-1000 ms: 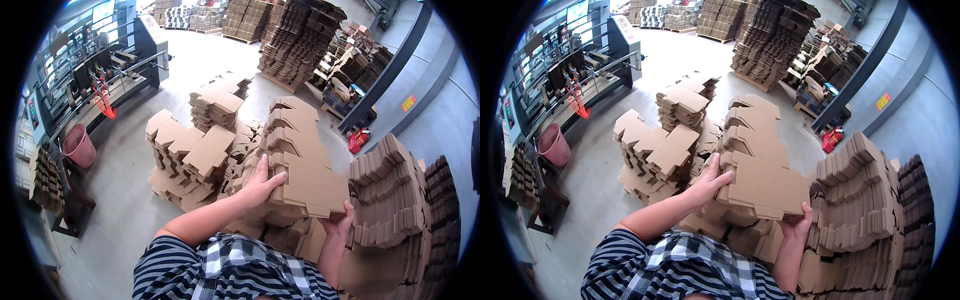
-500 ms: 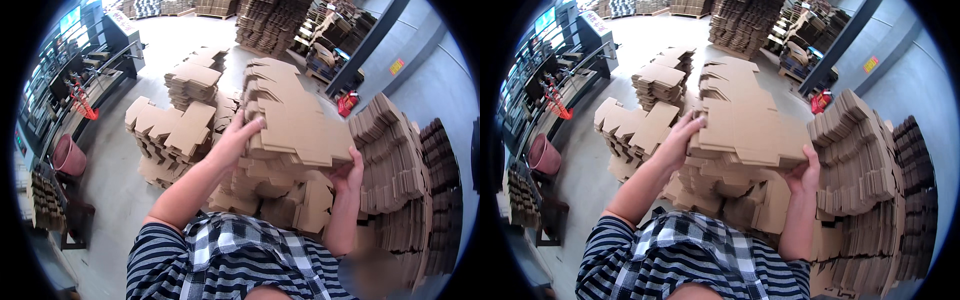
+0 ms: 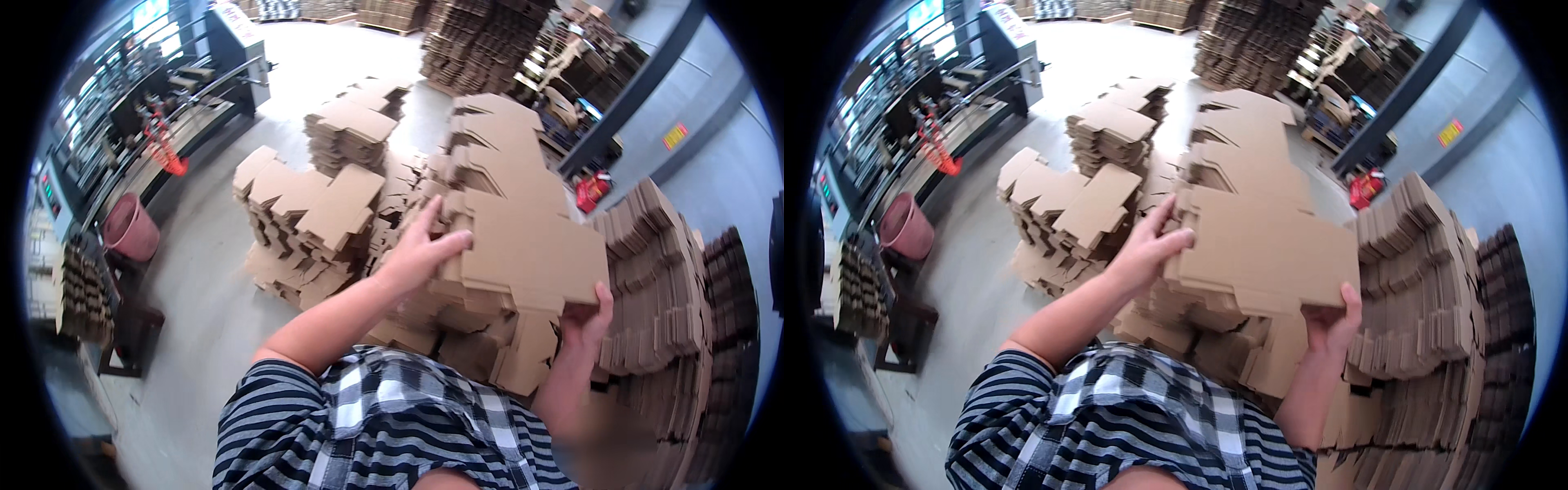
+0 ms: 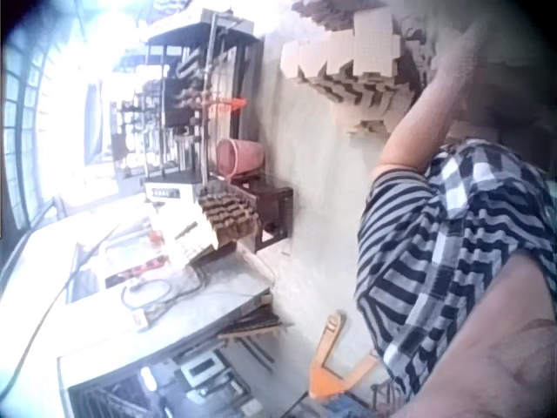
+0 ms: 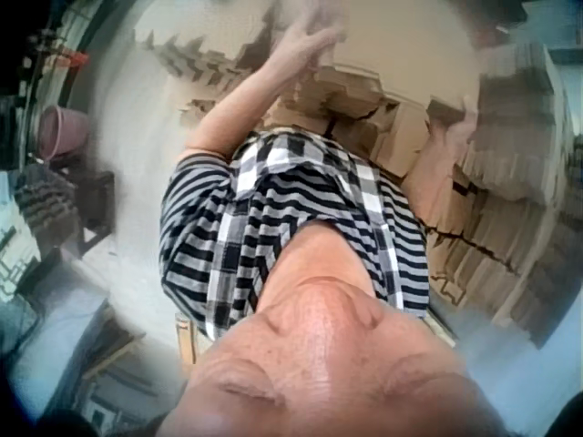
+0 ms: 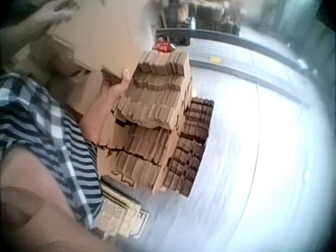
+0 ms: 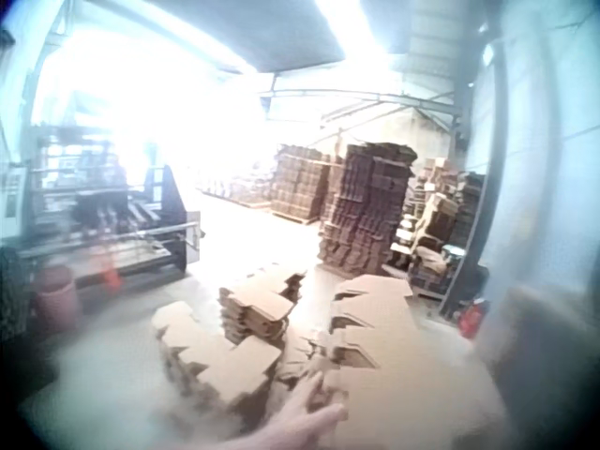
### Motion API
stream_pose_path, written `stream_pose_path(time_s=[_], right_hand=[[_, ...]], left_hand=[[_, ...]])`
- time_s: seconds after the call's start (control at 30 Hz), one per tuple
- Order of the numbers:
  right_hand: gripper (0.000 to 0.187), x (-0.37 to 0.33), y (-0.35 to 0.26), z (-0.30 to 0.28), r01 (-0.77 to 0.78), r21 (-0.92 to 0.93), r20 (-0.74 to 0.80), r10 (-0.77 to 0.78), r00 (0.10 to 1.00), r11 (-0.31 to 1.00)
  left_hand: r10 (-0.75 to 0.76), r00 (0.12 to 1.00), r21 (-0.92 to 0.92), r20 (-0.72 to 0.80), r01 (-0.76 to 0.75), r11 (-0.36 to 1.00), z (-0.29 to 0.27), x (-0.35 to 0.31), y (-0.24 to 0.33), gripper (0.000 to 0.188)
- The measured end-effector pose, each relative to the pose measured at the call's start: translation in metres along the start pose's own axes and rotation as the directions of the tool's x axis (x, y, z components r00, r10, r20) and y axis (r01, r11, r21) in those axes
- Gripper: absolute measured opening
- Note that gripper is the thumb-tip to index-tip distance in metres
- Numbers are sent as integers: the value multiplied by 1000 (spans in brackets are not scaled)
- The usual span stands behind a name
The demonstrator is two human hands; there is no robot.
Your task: The person picks up flat cardboard pieces, folds them into box shapes, and places them into a machine. The person repeats this process multiple times, handling stacks of cardboard and feeding them into the equipment.
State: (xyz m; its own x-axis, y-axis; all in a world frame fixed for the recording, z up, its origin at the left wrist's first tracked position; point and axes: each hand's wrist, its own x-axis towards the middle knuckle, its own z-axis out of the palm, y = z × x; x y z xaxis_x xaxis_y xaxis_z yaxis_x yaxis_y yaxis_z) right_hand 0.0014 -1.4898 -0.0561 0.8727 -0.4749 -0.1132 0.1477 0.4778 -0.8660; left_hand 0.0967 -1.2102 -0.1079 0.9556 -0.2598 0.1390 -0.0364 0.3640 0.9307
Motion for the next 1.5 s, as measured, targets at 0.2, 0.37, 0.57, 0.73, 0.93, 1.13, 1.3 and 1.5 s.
stream_pose_path(time_s=[0.2, 0.37, 0.57, 0.73, 0.93, 1.13, 1.3, 1.5], right_hand=[[53, -4, 24, -20, -13, 23, -4, 13, 1000, 1000], [53, -6, 35, -37, -70, 24, 60, 68, 996, 997], [54, -4, 35, -28, -102, -68, 55, 106, 993, 992], [50, 7, 34, -38, -62, -108, 46, 67, 997, 992], [57, 17, 43, -51, 0, -143, 83, 12, 996, 990], [57, 18, 46, -54, 13, -209, 90, 6, 996, 978], [57, 30, 49, -65, -52, -255, 136, 89, 987, 965], [60, 21, 38, -44, 17, -245, 79, 3, 997, 969]], left_hand=[[-82, 997, 90, 2, 81, 993, -3, -16, -16, 88], [-122, 992, 93, -16, 123, 988, 0, -23, -11, 88], [-151, 988, -191, 15, 151, 970, -6, -15, -19, 94], [-150, 988, -247, 29, 152, 957, 4, -18, -6, 90], [-138, 989, -214, 49, 145, 966, 5, -16, -9, 93], [-158, 986, -263, 49, 165, 951, 10, -19, -11, 92], [-155, 985, -279, 72, 169, 945, 16, -20, -8, 87], [-175, 983, -306, 62, 186, 934, 16, -22, -4, 81]])
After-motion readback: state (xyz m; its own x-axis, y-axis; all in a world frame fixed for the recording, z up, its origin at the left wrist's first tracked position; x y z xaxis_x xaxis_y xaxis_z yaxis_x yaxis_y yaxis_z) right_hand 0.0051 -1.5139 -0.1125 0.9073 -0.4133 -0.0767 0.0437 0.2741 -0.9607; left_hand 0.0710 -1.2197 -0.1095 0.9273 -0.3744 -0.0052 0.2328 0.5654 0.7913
